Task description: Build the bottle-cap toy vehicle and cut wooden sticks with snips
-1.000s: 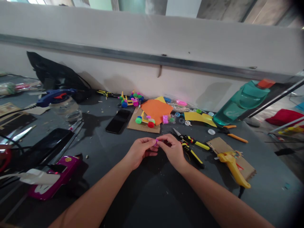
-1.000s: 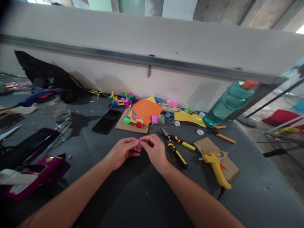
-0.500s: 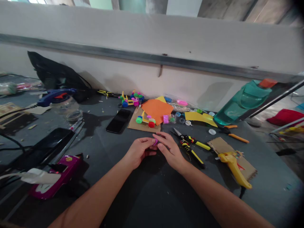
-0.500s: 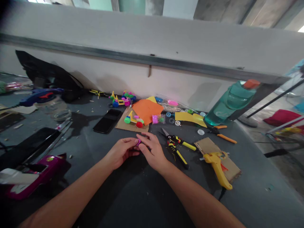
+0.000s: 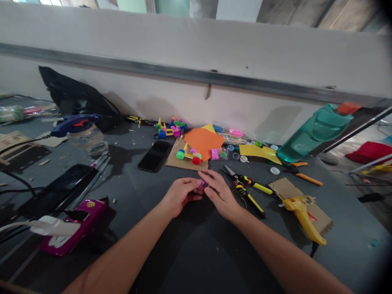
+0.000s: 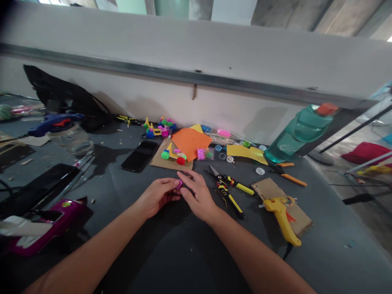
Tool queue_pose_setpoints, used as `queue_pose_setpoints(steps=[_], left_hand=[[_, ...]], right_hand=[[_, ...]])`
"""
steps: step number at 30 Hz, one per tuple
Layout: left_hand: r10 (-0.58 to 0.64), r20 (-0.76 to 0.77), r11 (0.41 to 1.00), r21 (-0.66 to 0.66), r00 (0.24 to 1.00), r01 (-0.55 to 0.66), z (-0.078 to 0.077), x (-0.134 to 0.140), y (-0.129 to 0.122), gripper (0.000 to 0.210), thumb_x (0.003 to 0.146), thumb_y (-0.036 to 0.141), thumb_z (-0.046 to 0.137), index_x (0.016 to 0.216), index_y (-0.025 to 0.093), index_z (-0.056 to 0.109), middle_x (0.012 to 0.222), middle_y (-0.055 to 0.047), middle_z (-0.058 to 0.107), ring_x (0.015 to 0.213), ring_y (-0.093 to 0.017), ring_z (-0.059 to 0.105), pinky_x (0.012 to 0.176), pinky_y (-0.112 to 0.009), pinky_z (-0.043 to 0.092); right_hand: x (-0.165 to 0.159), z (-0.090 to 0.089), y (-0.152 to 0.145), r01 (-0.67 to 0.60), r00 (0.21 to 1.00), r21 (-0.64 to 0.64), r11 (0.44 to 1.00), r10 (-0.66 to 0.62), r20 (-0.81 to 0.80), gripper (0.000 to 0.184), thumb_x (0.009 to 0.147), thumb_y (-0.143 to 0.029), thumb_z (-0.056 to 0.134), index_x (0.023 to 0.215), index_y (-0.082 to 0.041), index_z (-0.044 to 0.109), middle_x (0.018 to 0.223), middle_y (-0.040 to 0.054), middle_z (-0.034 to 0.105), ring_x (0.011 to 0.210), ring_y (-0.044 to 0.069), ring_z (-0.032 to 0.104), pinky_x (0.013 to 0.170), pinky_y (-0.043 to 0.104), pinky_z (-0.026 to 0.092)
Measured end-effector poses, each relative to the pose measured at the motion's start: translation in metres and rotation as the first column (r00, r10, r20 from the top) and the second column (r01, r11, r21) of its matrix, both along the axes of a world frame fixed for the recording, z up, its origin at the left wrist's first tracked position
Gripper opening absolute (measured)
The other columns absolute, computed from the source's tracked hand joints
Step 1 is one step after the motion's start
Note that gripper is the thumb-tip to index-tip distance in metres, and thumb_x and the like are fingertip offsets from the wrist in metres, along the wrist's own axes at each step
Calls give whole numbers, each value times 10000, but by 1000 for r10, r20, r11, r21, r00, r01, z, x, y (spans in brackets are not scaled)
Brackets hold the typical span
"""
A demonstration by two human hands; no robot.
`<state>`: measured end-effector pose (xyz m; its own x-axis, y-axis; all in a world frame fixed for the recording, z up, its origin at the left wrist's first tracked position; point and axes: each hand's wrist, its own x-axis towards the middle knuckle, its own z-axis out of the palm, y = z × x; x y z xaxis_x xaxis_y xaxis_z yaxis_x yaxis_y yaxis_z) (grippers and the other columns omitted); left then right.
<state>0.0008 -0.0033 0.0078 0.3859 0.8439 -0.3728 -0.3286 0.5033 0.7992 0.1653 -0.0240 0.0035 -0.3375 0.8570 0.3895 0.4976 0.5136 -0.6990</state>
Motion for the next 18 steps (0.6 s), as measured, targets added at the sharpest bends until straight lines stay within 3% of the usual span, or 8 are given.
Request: queue_pose_setpoints(steps=[11, 18], left_hand=[[-43, -9, 999, 16, 999, 44, -2, -1, 1, 183, 681, 271, 716, 765, 114, 669, 645, -24, 621, 623, -100, 581, 632, -247, 514], [-93, -17, 995, 42, 996, 94, 2, -2, -2, 211, 695, 296, 704, 783, 105, 679, 684, -42, 628, 624, -103, 580, 630, -250, 521]], right_hand=[[1, 0, 1, -22, 997, -10, 1000, 21, -72, 392, 867, -274, 463, 1254, -329, 486, 1265, 52, 487, 1168, 215, 443, 987, 443, 355], [0, 2, 4, 116, 973, -29, 993, -119, -196, 141, 786, -292, 611, 910, -289, 678, 1052, 44, 591, 1025, 198, 539, 892, 386, 433]])
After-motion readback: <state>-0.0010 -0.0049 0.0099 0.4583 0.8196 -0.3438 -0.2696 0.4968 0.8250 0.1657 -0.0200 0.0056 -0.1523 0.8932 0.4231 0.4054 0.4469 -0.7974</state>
